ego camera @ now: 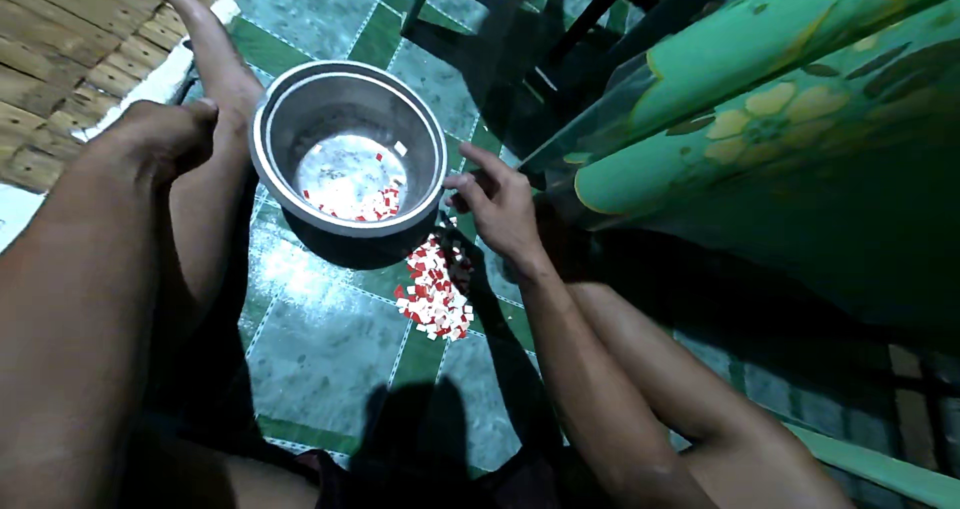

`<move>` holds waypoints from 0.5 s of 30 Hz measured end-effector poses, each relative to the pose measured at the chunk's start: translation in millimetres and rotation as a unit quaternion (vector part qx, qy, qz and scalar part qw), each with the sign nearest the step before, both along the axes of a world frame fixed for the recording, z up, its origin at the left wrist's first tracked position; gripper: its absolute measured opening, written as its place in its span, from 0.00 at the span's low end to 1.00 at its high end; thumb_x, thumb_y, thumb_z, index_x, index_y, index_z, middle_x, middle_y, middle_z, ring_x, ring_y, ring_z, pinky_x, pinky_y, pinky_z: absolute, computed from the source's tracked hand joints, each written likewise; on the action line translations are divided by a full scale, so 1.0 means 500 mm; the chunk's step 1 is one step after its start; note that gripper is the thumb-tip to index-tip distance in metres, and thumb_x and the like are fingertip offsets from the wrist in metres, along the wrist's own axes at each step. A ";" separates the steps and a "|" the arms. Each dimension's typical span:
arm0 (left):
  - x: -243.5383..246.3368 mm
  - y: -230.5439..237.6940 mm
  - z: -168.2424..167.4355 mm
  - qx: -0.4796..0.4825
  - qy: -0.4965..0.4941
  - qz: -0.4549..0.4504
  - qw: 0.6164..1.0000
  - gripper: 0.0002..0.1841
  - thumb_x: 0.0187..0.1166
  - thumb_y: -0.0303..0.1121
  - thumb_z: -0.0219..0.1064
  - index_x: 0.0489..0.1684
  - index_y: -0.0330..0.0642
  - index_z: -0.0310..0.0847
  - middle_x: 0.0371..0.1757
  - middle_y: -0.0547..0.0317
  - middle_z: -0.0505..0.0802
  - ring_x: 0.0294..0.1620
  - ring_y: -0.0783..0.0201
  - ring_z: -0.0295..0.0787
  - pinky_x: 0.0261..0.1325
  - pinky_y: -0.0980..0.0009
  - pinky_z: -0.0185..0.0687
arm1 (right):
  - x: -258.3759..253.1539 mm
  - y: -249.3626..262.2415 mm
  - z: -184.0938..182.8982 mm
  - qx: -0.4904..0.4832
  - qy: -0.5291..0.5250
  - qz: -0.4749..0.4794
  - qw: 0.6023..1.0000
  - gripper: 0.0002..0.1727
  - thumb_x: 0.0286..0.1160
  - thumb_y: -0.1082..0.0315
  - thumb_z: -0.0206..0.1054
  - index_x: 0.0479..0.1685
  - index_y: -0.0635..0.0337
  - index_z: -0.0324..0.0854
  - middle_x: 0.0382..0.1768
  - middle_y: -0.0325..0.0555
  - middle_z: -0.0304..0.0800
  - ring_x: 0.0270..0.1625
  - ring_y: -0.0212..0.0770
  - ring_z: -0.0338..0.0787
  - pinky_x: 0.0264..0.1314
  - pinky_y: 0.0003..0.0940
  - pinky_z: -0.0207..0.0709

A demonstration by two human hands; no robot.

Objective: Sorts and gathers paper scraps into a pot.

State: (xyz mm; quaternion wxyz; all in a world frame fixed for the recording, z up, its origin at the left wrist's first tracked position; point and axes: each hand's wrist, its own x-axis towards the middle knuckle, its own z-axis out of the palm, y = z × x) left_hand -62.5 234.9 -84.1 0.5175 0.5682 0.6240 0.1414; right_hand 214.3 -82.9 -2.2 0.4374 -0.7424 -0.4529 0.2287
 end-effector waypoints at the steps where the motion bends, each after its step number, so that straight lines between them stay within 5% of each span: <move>1: -0.001 0.000 0.002 -0.001 0.003 0.000 1.000 0.34 0.72 0.66 0.66 0.63 0.45 0.81 0.50 0.56 0.89 0.46 0.63 0.86 0.53 0.54 0.83 | 0.004 -0.020 -0.012 0.000 0.026 -0.020 0.999 0.23 0.86 0.68 0.63 0.80 0.60 0.75 0.45 0.48 0.97 0.38 0.42 0.97 0.44 0.40 0.94; 4: -0.007 0.004 -0.005 -0.003 0.012 -0.001 1.000 0.35 0.70 0.68 0.67 0.61 0.46 0.81 0.49 0.56 0.88 0.45 0.64 0.85 0.51 0.54 0.82 | 0.019 -0.084 -0.053 -0.071 0.087 -0.068 0.991 0.18 0.88 0.69 0.61 0.72 0.62 0.79 0.44 0.50 0.95 0.36 0.44 0.95 0.42 0.42 0.93; 9: -0.003 -0.003 0.009 0.004 0.019 -0.002 1.000 0.34 0.71 0.67 0.68 0.62 0.47 0.79 0.45 0.63 0.85 0.39 0.72 0.80 0.45 0.66 0.80 | 0.059 -0.148 -0.118 -0.239 0.006 0.008 0.971 0.18 0.87 0.62 0.63 0.68 0.59 0.83 0.41 0.49 0.94 0.37 0.42 0.95 0.47 0.46 0.93; 15: -0.008 0.014 -0.012 0.023 0.033 -0.018 0.999 0.34 0.71 0.67 0.68 0.62 0.49 0.79 0.44 0.66 0.85 0.38 0.75 0.80 0.44 0.69 0.80 | 0.063 -0.147 -0.173 -0.233 -0.127 0.065 0.962 0.15 0.80 0.64 0.68 0.61 0.57 0.88 0.52 0.50 0.90 0.51 0.46 0.91 0.60 0.51 0.86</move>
